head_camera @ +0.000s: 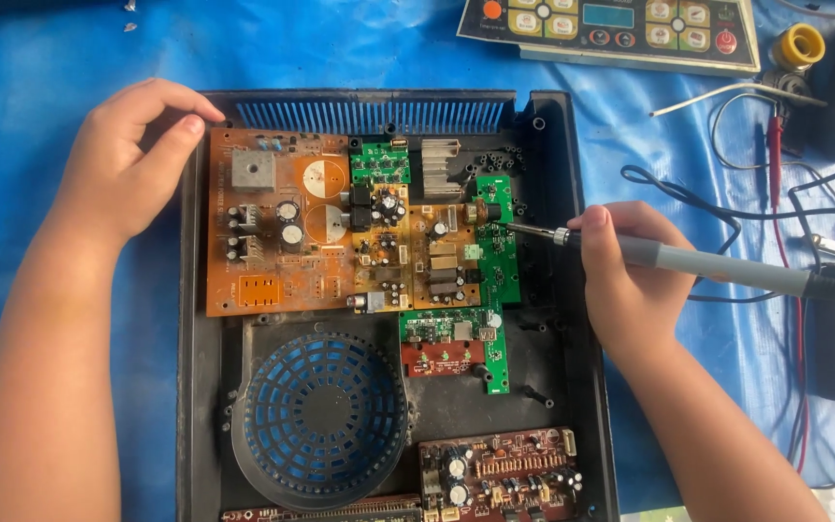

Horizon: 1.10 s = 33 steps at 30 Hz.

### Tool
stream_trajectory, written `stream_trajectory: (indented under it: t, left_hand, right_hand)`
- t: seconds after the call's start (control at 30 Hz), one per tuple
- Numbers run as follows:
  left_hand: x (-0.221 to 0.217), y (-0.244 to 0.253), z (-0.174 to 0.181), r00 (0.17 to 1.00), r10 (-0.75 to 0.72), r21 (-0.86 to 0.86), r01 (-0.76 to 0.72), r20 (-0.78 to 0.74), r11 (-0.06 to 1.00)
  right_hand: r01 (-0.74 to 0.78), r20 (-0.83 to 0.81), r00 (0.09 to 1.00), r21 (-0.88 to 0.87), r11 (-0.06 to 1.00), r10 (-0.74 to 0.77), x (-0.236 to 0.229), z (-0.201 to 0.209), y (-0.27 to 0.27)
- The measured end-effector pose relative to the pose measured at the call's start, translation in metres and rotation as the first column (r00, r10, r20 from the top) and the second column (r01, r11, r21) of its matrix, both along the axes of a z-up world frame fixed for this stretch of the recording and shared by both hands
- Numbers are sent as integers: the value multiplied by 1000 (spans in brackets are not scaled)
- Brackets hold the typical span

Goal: Soldering or desoldering electronic components on a circuit board using a soldering iron.

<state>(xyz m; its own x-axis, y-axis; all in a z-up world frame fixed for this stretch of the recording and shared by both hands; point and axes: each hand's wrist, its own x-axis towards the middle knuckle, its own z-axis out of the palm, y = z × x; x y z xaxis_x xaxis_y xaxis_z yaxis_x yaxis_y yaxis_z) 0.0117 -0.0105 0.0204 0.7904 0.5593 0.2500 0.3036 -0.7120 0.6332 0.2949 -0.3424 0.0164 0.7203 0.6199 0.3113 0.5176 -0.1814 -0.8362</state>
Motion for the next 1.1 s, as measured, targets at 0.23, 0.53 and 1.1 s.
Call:
stream_trajectory:
  t: [0.23, 0.53, 1.1]
  left_hand:
    - [-1, -1, -1, 1000, 5, -12, -5, 1, 1000]
    - [0, -2, -1, 1000, 25, -44, -25, -9, 999]
    - [0, -2, -2, 999, 28, -31, -29, -20, 999]
  right_hand:
    - [-2, -57, 998, 109, 994, 8, 2, -1, 2]
    - [78, 3, 997, 161, 984, -80, 5, -10, -5]
    - [-135, -32, 989, 211, 968, 145, 10, -16, -12]
